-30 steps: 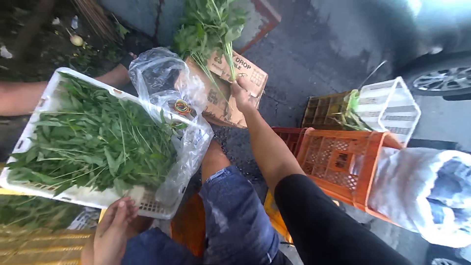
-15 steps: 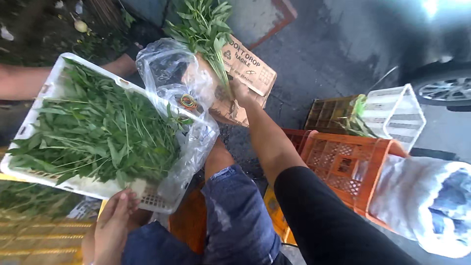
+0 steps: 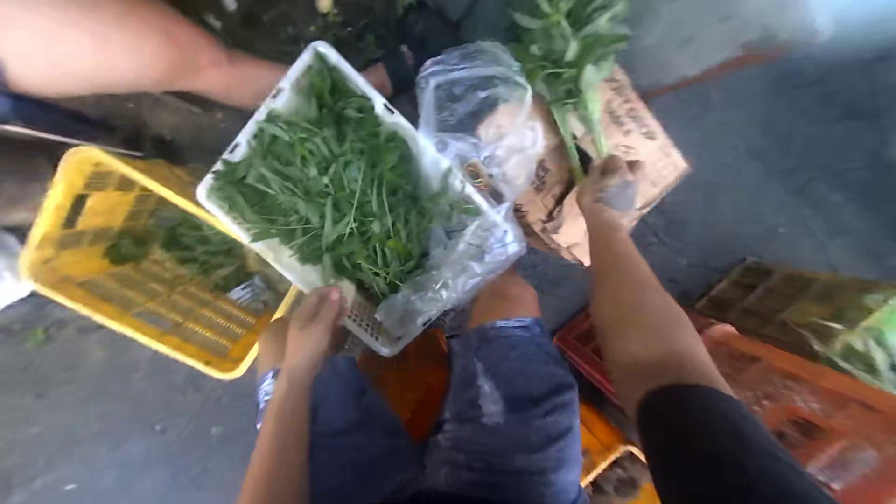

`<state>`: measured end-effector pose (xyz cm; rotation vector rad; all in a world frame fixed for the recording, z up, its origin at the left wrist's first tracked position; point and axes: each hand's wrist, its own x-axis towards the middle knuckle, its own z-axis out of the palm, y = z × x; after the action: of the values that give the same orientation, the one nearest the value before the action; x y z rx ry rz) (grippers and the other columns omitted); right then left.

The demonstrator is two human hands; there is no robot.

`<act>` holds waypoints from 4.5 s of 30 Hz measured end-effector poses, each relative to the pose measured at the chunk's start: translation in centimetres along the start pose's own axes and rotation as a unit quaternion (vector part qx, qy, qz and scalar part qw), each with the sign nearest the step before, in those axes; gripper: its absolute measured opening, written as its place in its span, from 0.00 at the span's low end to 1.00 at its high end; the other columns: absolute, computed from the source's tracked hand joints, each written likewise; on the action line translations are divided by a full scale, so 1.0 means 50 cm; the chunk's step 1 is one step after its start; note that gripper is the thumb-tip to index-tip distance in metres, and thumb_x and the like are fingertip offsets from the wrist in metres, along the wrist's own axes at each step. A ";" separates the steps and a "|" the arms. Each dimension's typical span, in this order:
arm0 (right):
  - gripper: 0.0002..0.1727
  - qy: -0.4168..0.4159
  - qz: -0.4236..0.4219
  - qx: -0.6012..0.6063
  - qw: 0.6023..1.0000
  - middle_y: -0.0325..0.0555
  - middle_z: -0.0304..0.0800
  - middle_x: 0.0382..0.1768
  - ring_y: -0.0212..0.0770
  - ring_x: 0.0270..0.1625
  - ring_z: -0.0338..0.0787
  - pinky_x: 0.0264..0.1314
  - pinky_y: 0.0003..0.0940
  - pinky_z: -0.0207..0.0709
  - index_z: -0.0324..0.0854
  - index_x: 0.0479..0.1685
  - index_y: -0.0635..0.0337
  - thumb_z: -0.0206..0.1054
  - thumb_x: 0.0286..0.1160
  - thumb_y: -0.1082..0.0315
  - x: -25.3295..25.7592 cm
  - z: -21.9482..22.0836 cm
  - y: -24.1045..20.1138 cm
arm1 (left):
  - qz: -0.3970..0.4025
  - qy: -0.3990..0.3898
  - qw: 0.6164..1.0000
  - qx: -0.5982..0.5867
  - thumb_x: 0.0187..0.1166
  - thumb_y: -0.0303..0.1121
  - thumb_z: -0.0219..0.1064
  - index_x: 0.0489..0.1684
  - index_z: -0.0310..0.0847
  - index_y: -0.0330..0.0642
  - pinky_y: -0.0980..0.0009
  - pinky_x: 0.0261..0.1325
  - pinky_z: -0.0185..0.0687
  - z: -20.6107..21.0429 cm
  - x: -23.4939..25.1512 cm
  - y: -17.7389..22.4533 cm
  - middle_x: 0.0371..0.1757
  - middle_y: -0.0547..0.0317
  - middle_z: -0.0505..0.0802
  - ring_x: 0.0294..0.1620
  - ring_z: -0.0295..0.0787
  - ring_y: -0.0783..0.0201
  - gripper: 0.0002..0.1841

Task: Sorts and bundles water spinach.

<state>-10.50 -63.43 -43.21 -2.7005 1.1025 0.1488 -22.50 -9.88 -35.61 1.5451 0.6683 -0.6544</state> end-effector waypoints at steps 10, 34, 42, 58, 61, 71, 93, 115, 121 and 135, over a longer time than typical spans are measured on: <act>0.17 -0.297 -0.528 0.106 0.789 0.48 0.87 0.65 0.48 0.68 0.87 0.73 0.51 0.82 0.87 0.67 0.50 0.65 0.83 0.65 -0.359 0.029 -0.470 | 0.080 0.066 0.994 0.010 0.83 0.37 0.69 0.32 0.83 0.41 0.70 0.20 0.75 -0.016 0.012 0.001 0.20 0.60 0.85 0.15 0.76 0.67 0.12; 0.19 -0.381 -0.214 0.186 0.880 0.57 0.92 0.54 0.50 0.53 0.93 0.60 0.53 0.87 0.84 0.63 0.63 0.60 0.89 0.58 -0.559 0.014 -0.421 | -0.043 -0.010 0.957 -0.286 0.96 0.52 0.38 0.59 0.74 0.46 0.57 0.32 0.86 -0.011 -0.016 0.033 0.23 0.60 0.76 0.21 0.77 0.60 0.23; 0.20 -0.223 -0.180 0.046 0.957 0.54 0.94 0.57 0.57 0.66 0.89 0.70 0.62 0.80 0.92 0.54 0.55 0.62 0.82 0.51 -0.432 0.170 -0.549 | -0.014 0.004 0.951 -0.308 0.97 0.37 0.44 0.57 0.83 0.40 0.67 0.33 0.81 -0.033 -0.020 0.025 0.34 0.57 0.84 0.27 0.79 0.63 0.19; 0.14 -0.357 -0.052 0.486 0.796 0.50 0.93 0.48 0.45 0.46 0.93 0.50 0.43 0.90 0.80 0.59 0.62 0.68 0.85 0.63 -0.433 -0.022 -0.507 | 0.047 0.053 0.977 -0.203 0.96 0.38 0.47 0.60 0.83 0.42 0.68 0.31 0.82 0.002 0.005 0.038 0.31 0.57 0.84 0.23 0.79 0.64 0.17; 0.09 -0.347 -0.209 0.559 0.724 0.51 0.94 0.47 0.46 0.45 0.95 0.52 0.45 0.93 0.83 0.55 0.66 0.63 0.84 0.74 -0.470 -0.093 -0.475 | 0.091 0.053 0.979 -0.172 0.96 0.38 0.47 0.61 0.81 0.41 0.63 0.43 0.91 0.026 -0.007 0.036 0.40 0.54 0.91 0.35 0.91 0.61 0.17; 0.09 -0.306 -0.372 0.638 0.601 0.44 0.92 0.50 0.43 0.46 0.94 0.48 0.46 0.93 0.84 0.56 0.56 0.61 0.85 0.72 -0.469 -0.217 -0.514 | 0.219 0.100 0.963 -0.122 0.96 0.37 0.45 0.59 0.83 0.41 0.67 0.34 0.78 0.041 -0.003 0.035 0.37 0.57 0.87 0.30 0.79 0.66 0.19; 0.10 -0.314 -0.280 0.426 0.801 0.47 0.93 0.34 0.40 0.29 0.92 0.35 0.37 0.90 0.82 0.48 0.66 0.69 0.83 0.66 -0.486 -0.184 -0.506 | -0.011 -0.051 0.940 -0.336 0.88 0.43 0.61 0.38 0.74 0.52 0.78 0.13 0.63 0.030 -0.124 0.082 0.15 0.71 0.66 0.10 0.59 0.74 0.10; 0.22 -0.229 -0.393 0.153 0.877 0.56 0.91 0.54 0.56 0.56 0.93 0.59 0.60 0.86 0.75 0.71 0.59 0.54 0.91 0.55 -0.636 -0.139 -0.414 | 0.057 0.008 0.963 -0.262 0.74 0.33 0.78 0.60 0.81 0.40 0.70 0.29 0.83 0.127 -0.033 0.195 0.36 0.53 0.90 0.25 0.82 0.66 0.19; 0.20 -0.131 -0.486 0.046 0.863 0.50 0.93 0.33 0.55 0.43 0.95 0.58 0.60 0.83 0.83 0.53 0.56 0.49 0.91 0.53 -0.651 -0.109 -0.380 | 0.136 0.111 0.943 -0.284 0.78 0.34 0.75 0.60 0.79 0.45 0.77 0.21 0.68 0.020 -0.061 0.289 0.37 0.63 0.83 0.19 0.66 0.73 0.16; 0.18 -0.323 -0.419 0.366 0.766 0.50 0.93 0.41 0.46 0.40 0.93 0.49 0.50 0.88 0.82 0.66 0.57 0.57 0.92 0.58 -0.689 -0.204 -0.450 | 0.232 0.076 0.920 -0.307 0.81 0.35 0.71 0.59 0.75 0.50 0.77 0.23 0.72 -0.023 -0.140 0.313 0.36 0.65 0.82 0.19 0.68 0.73 0.14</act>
<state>-19.22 -26.88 -23.57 -1.8921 -0.2699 0.3580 -15.52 -9.99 -19.92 1.0999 0.5237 0.0464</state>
